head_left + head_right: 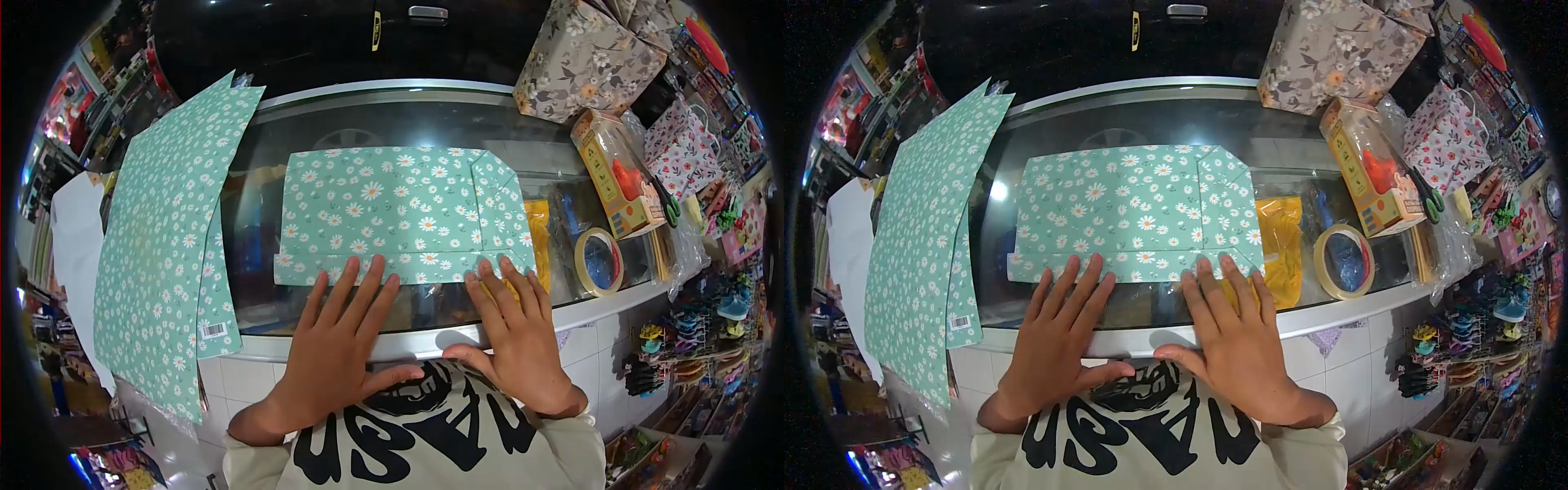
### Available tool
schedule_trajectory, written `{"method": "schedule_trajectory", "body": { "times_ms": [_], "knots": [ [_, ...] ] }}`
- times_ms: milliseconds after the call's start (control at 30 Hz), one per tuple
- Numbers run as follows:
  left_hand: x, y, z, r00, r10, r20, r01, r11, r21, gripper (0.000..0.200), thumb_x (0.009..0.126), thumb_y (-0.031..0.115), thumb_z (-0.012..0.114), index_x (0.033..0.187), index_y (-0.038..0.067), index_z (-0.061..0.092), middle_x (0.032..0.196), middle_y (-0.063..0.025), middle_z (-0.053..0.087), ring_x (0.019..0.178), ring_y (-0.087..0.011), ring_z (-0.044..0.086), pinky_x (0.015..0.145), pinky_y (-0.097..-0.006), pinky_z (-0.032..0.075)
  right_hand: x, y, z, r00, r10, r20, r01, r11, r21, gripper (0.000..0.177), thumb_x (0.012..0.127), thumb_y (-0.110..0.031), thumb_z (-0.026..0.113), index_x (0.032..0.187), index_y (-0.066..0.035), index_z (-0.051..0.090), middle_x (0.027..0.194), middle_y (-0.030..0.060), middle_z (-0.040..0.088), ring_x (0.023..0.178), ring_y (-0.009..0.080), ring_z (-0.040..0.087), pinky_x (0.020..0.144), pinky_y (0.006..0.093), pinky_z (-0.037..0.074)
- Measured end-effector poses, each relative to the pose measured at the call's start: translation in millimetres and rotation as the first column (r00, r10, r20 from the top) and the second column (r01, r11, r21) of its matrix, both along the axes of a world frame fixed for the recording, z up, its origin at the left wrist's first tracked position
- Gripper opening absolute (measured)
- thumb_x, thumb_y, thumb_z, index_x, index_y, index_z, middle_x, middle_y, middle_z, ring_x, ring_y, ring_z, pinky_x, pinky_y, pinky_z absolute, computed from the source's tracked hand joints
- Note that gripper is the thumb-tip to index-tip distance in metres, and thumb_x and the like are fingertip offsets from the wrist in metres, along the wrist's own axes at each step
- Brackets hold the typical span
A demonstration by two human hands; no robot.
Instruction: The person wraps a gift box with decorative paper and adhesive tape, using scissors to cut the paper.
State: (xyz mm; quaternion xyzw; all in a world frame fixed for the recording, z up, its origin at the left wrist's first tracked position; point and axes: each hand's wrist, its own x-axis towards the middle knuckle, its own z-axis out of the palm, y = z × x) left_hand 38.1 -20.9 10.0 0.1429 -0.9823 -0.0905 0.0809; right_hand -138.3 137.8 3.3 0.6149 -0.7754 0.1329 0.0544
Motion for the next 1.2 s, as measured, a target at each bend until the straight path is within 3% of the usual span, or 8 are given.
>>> {"method": "schedule_trajectory", "body": {
  "times_ms": [233,367,433,533,633,800,967,1200],
  "knots": [
    [2,-12,2,0.998,-0.054,-0.013,0.054,0.998,-0.045,0.088,0.08,0.07,0.056,0.14,0.007,0.046,0.149,-0.0152,0.039,0.136,-0.0329,0.038,0.109,-0.05,0.029,10,-11,20,0.999,0.036,-0.03,-0.033,0.994,0.108,0.08,0.087,-0.06,0.052,0.139,0.0,0.044,0.144,0.0176,0.041,0.137,0.037,0.033,0.11,0.0611,0.017],
    [6,-14,-1,0.997,-0.074,-0.029,0.075,0.997,0.03,0.098,0.076,0.072,0.059,0.143,0.002,0.039,0.151,-0.0177,0.034,0.14,-0.0351,0.032,0.112,-0.0522,0.023,18,-31,5,0.965,0.222,0.14,-0.234,0.969,0.077,0.084,0.085,-0.056,0.058,0.144,-0.001,0.035,0.153,0.0146,0.032,0.142,0.0326,0.026,0.114,0.0556,0.015],
    [11,-18,-5,0.997,-0.074,-0.026,0.077,0.991,0.112,0.11,0.071,0.074,0.062,0.146,0.001,0.032,0.153,-0.0191,0.029,0.143,-0.0373,0.025,0.115,-0.0535,0.018,20,-32,-1,0.974,0.205,0.095,-0.211,0.975,0.069,0.084,0.085,-0.058,0.057,0.143,-0.001,0.037,0.152,0.014,0.032,0.142,0.0303,0.027,0.115,0.0542,0.016],
    [31,-14,10,0.995,0.103,0.017,-0.102,0.993,-0.051,0.12,0.065,0.078,0.064,0.148,-0.001,0.027,0.153,-0.0241,0.026,0.143,-0.0403,0.022,0.114,-0.0565,0.014,19,-32,-2,0.975,0.202,0.091,-0.208,0.976,0.066,0.083,0.085,-0.059,0.056,0.143,-0.001,0.038,0.152,0.0135,0.033,0.142,0.0295,0.028,0.115,0.0544,0.016],
    [48,-20,4,0.978,0.203,0.047,-0.201,0.979,-0.037,0.122,0.064,0.082,0.062,0.143,-0.006,0.033,0.149,-0.0311,0.028,0.143,-0.0419,0.021,0.114,-0.0583,0.011,21,-33,0,0.977,0.194,0.086,-0.201,0.976,0.08,0.083,0.086,-0.059,0.055,0.143,-0.001,0.038,0.153,0.0131,0.032,0.142,0.0292,0.028,0.115,0.0541,0.016],
    [45,-21,-3,0.969,0.247,0.009,-0.247,0.968,-0.051,0.121,0.059,0.085,0.061,0.144,0.002,0.038,0.15,-0.0238,0.032,0.141,-0.0355,0.029,0.112,-0.059,0.012,21,-33,-1,0.978,0.193,0.078,-0.2,0.976,0.09,0.083,0.087,-0.06,0.053,0.143,-0.001,0.038,0.153,0.014,0.03,0.143,0.0302,0.026,0.116,0.0535,0.015],
    [46,-20,-1,0.965,0.262,-0.005,-0.262,0.962,-0.083,0.118,0.057,0.087,0.06,0.144,0.008,0.042,0.151,-0.0194,0.034,0.14,-0.0286,0.033,0.106,-0.0518,0.015,30,-35,9,0.985,0.162,0.065,-0.17,0.975,0.144,0.083,0.087,-0.059,0.052,0.142,0.001,0.039,0.153,0.0162,0.03,0.143,0.0326,0.024,0.112,0.0635,0.012],
    [48,-19,-8,0.972,0.233,-0.03,-0.234,0.965,-0.119,0.108,0.061,0.082,0.063,0.144,0.016,0.043,0.151,-0.0232,0.032,0.141,-0.0298,0.032,0.106,-0.0499,0.012,59,-77,-1,0.947,0.311,0.081,-0.311,0.95,-0.016,0.086,0.087,-0.061,0.048,0.141,0.005,0.038,0.151,0.0174,0.034,0.143,0.0308,0.026,0.109,0.0682,0.011]
  ]
}}
